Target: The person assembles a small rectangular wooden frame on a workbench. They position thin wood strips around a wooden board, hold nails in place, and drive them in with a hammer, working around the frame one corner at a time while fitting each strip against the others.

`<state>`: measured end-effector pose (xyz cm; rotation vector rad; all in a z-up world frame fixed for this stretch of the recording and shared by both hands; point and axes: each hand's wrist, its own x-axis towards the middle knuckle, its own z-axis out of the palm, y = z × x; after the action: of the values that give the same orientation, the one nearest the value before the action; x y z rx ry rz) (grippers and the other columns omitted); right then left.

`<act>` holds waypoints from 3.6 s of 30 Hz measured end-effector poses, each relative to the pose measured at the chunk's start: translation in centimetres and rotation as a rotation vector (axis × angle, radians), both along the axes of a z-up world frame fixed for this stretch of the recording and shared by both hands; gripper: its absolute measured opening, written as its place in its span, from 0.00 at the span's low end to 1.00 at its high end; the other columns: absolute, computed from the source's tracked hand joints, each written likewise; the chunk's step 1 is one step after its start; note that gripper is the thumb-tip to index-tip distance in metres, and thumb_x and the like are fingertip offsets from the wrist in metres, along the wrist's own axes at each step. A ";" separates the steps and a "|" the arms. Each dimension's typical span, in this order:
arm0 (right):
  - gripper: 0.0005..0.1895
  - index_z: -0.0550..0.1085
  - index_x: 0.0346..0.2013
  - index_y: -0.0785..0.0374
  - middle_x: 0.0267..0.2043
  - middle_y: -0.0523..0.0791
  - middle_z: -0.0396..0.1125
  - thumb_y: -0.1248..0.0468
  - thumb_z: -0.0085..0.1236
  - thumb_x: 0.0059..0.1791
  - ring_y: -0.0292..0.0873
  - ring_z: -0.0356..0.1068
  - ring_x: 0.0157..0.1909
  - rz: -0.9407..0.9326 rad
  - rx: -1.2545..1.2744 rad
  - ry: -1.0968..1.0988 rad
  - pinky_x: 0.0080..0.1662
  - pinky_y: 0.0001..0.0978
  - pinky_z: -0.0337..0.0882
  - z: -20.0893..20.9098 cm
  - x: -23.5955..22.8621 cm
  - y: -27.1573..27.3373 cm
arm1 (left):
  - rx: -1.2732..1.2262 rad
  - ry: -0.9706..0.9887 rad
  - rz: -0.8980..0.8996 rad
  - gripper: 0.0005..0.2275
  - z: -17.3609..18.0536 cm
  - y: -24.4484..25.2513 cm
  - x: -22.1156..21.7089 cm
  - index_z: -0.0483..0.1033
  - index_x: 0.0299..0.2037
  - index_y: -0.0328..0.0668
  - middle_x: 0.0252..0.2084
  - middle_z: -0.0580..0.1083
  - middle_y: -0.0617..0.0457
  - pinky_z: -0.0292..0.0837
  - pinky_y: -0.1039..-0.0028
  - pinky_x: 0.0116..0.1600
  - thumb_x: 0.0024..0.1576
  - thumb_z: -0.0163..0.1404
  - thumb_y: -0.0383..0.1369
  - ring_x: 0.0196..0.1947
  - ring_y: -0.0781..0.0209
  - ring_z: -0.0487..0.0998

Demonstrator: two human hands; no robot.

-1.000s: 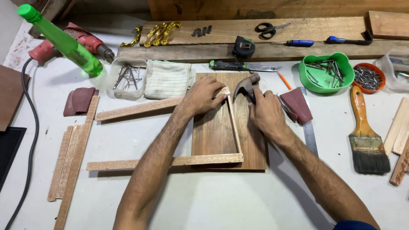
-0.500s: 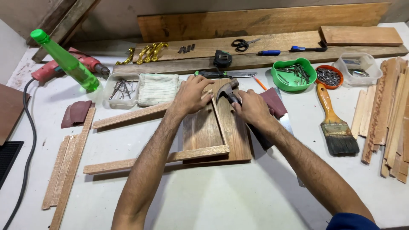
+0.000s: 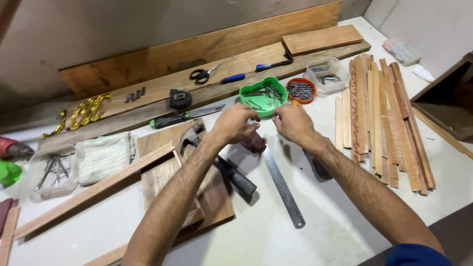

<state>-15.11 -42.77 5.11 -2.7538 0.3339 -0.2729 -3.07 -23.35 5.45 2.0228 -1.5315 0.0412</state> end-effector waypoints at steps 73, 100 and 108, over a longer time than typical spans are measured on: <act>0.29 0.73 0.41 0.70 0.38 0.57 0.72 0.49 0.71 0.41 0.58 0.72 0.43 0.319 0.118 0.048 0.47 0.51 0.73 -5.9 7.0 16.4 | -0.277 0.420 0.458 0.05 -5.0 22.8 3.1 0.75 0.41 0.37 0.34 0.80 0.53 0.79 0.73 0.40 0.61 0.54 0.31 0.34 0.65 0.83; 0.23 0.68 0.47 0.68 0.30 0.46 0.73 0.63 0.69 0.44 0.36 0.72 0.25 0.094 0.959 0.181 0.25 0.28 0.71 -4.1 7.7 22.1 | -0.083 0.320 0.574 0.06 -6.9 21.7 3.7 0.83 0.39 0.51 0.44 0.77 0.58 0.62 0.55 0.62 0.59 0.58 0.40 0.54 0.56 0.71; 0.35 0.67 0.48 0.69 0.39 0.47 0.76 0.63 0.80 0.34 0.38 0.77 0.37 0.155 0.703 0.131 0.41 0.30 0.78 -4.8 8.9 22.5 | -0.208 0.272 0.517 0.07 -6.0 22.0 2.7 0.80 0.44 0.40 0.41 0.82 0.48 0.79 0.62 0.48 0.60 0.55 0.33 0.42 0.54 0.84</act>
<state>-6.23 -20.23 0.31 -2.0877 0.1958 0.0634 -0.35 -1.34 -0.50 2.0993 -0.7815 0.1182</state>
